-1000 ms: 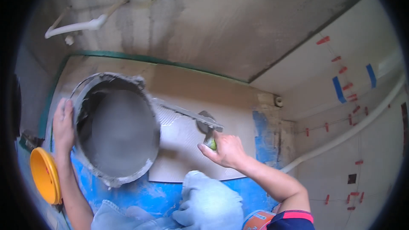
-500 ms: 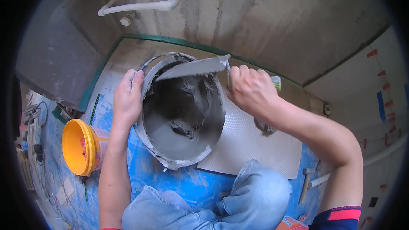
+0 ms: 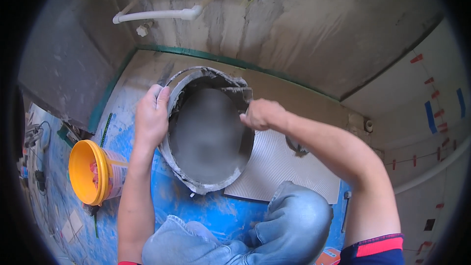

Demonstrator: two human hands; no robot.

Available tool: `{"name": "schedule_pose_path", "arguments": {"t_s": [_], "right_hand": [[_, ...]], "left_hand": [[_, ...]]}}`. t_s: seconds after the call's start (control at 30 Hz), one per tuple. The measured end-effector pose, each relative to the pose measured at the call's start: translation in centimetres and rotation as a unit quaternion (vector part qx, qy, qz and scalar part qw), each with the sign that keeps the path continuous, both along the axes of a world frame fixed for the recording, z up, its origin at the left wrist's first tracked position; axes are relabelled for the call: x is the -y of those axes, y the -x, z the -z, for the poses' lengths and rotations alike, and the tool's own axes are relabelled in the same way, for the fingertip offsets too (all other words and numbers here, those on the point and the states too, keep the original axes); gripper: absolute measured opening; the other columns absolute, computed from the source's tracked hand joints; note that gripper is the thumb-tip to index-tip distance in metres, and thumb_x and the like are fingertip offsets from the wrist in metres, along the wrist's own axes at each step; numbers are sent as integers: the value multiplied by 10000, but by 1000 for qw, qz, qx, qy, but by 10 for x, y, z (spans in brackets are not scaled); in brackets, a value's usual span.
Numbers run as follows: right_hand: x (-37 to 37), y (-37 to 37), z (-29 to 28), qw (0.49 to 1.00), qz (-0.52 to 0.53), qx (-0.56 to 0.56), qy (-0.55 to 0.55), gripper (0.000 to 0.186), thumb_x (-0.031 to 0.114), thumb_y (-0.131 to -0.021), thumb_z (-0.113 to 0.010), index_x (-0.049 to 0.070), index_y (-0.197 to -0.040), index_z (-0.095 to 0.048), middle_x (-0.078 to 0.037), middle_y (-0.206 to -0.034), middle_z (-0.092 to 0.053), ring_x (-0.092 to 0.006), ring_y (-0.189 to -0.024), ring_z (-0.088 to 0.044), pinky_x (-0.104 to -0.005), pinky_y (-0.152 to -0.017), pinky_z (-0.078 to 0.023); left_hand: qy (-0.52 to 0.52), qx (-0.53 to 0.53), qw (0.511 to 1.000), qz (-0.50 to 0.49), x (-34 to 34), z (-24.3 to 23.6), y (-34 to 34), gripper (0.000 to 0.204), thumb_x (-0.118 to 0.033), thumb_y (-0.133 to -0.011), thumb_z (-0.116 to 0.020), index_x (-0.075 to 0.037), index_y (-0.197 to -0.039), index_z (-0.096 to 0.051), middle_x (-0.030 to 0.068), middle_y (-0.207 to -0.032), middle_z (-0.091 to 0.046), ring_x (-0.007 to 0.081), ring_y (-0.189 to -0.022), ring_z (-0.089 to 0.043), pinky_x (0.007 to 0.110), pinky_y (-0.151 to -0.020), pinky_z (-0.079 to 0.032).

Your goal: The person holds a tile and applies mortar from a bucket to the back of it with a trowel, spreading the mortar evenly across the surface.

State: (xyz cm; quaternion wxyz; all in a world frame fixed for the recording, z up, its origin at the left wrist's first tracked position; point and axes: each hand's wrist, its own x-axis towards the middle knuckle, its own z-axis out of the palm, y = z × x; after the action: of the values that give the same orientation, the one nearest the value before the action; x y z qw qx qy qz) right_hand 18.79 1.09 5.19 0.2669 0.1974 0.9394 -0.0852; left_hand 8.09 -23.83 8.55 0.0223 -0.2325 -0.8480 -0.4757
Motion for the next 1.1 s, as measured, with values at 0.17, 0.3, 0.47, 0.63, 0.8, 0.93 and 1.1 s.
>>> {"name": "schedule_pose_path", "arguments": {"t_s": [0.17,0.3,0.47,0.63,0.8,0.93,1.1], "right_hand": [[15,-30,43,923,157,-31,350,618,566,-881,-542,-37,-783,-639,-152,-718,-630,-236,-576,-606,-382,-565,-492],[57,-43,68,753,309,-55,578,398,416,-885,-596,47,-741,-557,-46,-620,-499,-137,-485,-474,-301,-446,-403],[96,-40,55,667,313,-65,673,319,322,-901,-569,54,-746,-494,-32,-586,-463,-128,-462,-455,-308,-439,-395],[96,-46,56,737,206,-92,637,367,313,-910,-560,46,-667,-494,-46,-573,-496,-144,-466,-490,-311,-456,-407],[69,-60,39,807,90,-96,575,343,317,-905,-573,51,-697,-515,-37,-578,-529,-135,-494,-516,-287,-483,-418],[23,-75,10,789,70,-51,608,335,320,-911,-562,52,-715,-521,-31,-574,-525,-124,-505,-514,-281,-487,-412],[-18,-143,-3,755,123,-53,642,436,409,-899,-572,31,-687,-520,-63,-570,-516,-174,-526,-513,-316,-520,-438]], "left_hand": [[19,3,1000,6,2,-1,0,298,-267,-996,-528,-4,-855,-527,261,-758,-576,482,-744,-530,472,-637,-430],[20,-17,1000,-2,1,5,1,300,-270,-1000,-520,-3,-862,-528,255,-750,-571,471,-719,-521,458,-631,-429],[24,-16,999,-18,18,8,6,311,-282,-1009,-504,5,-890,-527,245,-754,-566,431,-687,-504,429,-644,-432],[59,-46,996,-46,36,19,9,338,-317,-1010,-496,9,-934,-546,248,-788,-585,410,-721,-546,430,-683,-444],[59,-13,997,-40,31,26,13,372,-351,-1009,-492,13,-1006,-571,256,-872,-631,401,-802,-604,416,-745,-467],[79,-178,980,-46,23,48,29,481,-401,-1006,-469,38,-1135,-617,238,-1043,-673,377,-1019,-631,381,-896,-460],[34,33,997,-54,44,31,38,591,-471,-1002,-495,59,-1249,-577,163,-1189,-646,216,-1099,-595,299,-972,-425]]}}
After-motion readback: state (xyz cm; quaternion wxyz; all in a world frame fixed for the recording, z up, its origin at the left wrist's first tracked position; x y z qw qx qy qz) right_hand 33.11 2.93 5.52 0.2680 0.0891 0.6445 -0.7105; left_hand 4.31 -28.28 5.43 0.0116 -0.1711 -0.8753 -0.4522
